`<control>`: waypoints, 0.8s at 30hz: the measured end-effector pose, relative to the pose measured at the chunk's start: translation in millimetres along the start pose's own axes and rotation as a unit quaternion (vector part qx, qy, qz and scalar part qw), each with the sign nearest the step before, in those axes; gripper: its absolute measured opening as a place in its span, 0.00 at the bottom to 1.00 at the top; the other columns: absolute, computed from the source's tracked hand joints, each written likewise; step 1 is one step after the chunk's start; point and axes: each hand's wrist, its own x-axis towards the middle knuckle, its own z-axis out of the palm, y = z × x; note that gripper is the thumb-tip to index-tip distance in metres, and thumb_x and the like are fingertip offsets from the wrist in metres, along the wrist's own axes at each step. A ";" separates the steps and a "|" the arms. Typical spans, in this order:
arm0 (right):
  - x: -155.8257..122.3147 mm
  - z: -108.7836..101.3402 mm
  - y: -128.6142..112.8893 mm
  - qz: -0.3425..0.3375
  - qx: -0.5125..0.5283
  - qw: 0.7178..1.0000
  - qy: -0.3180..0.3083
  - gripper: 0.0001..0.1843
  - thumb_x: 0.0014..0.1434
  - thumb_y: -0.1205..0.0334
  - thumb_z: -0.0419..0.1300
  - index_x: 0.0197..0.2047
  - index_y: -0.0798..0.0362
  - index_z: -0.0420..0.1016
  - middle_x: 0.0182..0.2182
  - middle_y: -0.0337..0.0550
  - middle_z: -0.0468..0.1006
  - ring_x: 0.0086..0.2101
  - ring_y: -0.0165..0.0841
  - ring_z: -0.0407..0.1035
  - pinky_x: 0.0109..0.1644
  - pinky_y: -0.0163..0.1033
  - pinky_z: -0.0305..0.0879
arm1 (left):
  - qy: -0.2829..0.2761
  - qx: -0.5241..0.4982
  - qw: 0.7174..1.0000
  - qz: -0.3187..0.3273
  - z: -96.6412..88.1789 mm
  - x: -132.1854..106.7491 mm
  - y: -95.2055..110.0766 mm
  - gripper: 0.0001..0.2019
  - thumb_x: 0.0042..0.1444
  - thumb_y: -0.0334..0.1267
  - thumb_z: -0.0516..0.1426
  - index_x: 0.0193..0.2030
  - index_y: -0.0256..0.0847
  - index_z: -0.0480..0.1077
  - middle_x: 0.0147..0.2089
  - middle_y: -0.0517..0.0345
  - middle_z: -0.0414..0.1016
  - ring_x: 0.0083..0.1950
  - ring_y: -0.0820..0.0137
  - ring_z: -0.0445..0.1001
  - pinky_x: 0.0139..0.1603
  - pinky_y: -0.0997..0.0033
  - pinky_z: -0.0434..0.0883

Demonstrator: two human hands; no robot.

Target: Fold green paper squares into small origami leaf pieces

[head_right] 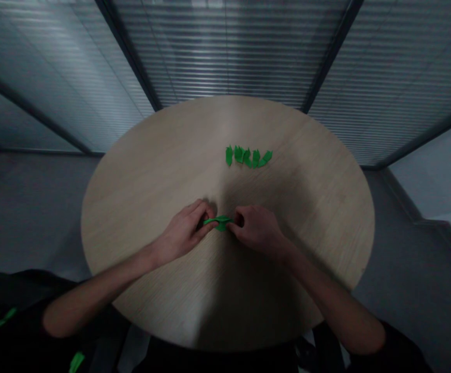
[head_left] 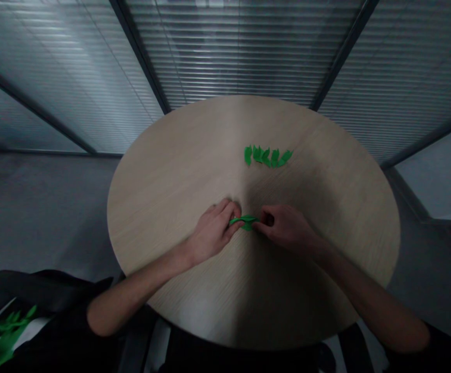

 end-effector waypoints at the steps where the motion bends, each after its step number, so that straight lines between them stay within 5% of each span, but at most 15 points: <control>1: -0.7 0.0 0.6 -0.001 0.004 1.000 0.002 0.13 0.62 0.55 0.68 0.29 0.52 0.76 0.27 0.39 0.79 0.28 0.32 0.70 0.32 0.37 0.52 | 0.001 -0.003 1.000 0.004 -0.1 -0.1 -0.2 0.05 0.70 0.38 0.58 0.43 0.42 0.66 0.40 0.57 0.70 0.38 0.65 0.69 0.39 0.64 0.67; 7: -0.8 -0.1 10.4 -0.027 0.083 0.996 0.007 0.11 0.65 0.56 0.65 0.32 0.53 0.76 0.29 0.39 0.80 0.29 0.32 0.71 0.34 0.37 0.57 | 0.007 -0.033 0.999 0.003 -2.2 -1.0 -0.7 0.06 0.70 0.39 0.58 0.42 0.41 0.67 0.39 0.57 0.70 0.37 0.67 0.69 0.38 0.66 0.67; 12: 0.8 4.9 18.3 -0.055 0.122 0.990 0.038 0.07 0.68 0.61 0.60 0.46 0.53 0.78 0.38 0.44 0.84 0.37 0.35 0.77 0.43 0.39 0.67 | 0.014 -0.053 0.998 0.009 -4.8 -1.4 -1.6 0.06 0.72 0.40 0.56 0.45 0.41 0.69 0.41 0.56 0.71 0.40 0.66 0.72 0.40 0.65 0.70; 16: -0.8 7.0 18.3 -0.091 0.091 0.991 0.043 0.10 0.69 0.62 0.60 0.50 0.52 0.80 0.47 0.48 0.83 0.42 0.38 0.78 0.49 0.42 0.69 | 0.000 -0.049 0.999 0.016 -7.7 -1.9 -0.3 0.09 0.72 0.43 0.57 0.51 0.41 0.71 0.45 0.53 0.72 0.44 0.64 0.74 0.44 0.63 0.74; 24: -5.1 8.1 12.7 -0.097 0.053 0.992 0.057 0.11 0.64 0.65 0.66 0.50 0.52 0.80 0.47 0.46 0.80 0.39 0.35 0.76 0.45 0.41 0.68 | -0.001 -0.042 0.999 0.011 -4.2 -1.9 0.1 0.06 0.68 0.39 0.61 0.49 0.42 0.71 0.47 0.53 0.72 0.45 0.63 0.74 0.46 0.61 0.75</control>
